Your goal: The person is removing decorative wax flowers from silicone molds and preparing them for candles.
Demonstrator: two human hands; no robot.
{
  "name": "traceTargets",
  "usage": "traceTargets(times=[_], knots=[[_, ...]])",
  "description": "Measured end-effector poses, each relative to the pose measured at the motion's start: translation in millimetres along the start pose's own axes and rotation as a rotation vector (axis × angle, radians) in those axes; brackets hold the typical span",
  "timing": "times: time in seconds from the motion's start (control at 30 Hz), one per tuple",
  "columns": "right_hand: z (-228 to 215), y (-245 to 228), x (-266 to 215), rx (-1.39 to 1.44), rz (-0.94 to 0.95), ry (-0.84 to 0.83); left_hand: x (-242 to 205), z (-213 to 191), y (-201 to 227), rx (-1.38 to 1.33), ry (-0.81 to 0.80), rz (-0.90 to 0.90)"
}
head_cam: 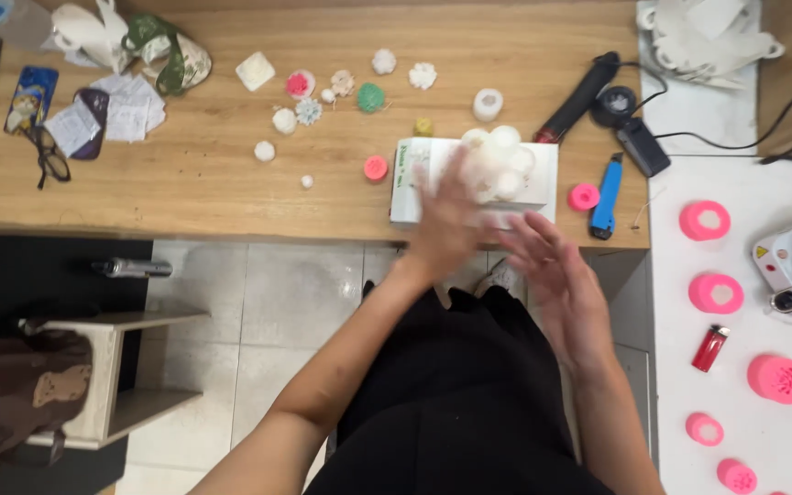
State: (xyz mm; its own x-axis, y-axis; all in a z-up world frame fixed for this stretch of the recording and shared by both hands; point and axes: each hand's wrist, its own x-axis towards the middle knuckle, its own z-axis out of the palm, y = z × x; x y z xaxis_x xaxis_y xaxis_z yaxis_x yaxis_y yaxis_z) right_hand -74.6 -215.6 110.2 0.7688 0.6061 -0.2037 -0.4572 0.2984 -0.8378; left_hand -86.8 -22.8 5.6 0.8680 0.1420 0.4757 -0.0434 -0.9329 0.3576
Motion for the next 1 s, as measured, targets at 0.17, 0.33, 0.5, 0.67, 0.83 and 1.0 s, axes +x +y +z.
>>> traceTargets(times=[0.17, 0.33, 0.5, 0.67, 0.83, 1.0], knots=[[-53.7, 29.5, -20.1, -0.281, 0.093, 0.162, 1.1, 13.1, -87.6, -0.410, 0.137, -0.404], [-59.7, 40.3, -29.1, -0.275, 0.229, 0.276, 31.2, 8.3, -97.1, -0.531, 0.084, -0.335], [-45.7, 28.1, -24.9, -0.396, 0.197, 0.238, 52.3, 11.8, -103.9, -0.511, -0.093, -0.102], [-56.4, 29.1, -24.4, -0.435, 0.175, 0.222, 52.3, 9.7, -108.2, -0.478, -0.090, -0.018], [-66.1, 28.9, -26.5, -0.435, 0.178, 0.230, 50.4, 3.0, -101.9, -0.361, -0.036, 0.079], [-65.9, 26.5, -26.5, -0.440, 0.179, 0.264, 44.4, 6.9, -101.0, -0.411, -0.023, -0.047]])
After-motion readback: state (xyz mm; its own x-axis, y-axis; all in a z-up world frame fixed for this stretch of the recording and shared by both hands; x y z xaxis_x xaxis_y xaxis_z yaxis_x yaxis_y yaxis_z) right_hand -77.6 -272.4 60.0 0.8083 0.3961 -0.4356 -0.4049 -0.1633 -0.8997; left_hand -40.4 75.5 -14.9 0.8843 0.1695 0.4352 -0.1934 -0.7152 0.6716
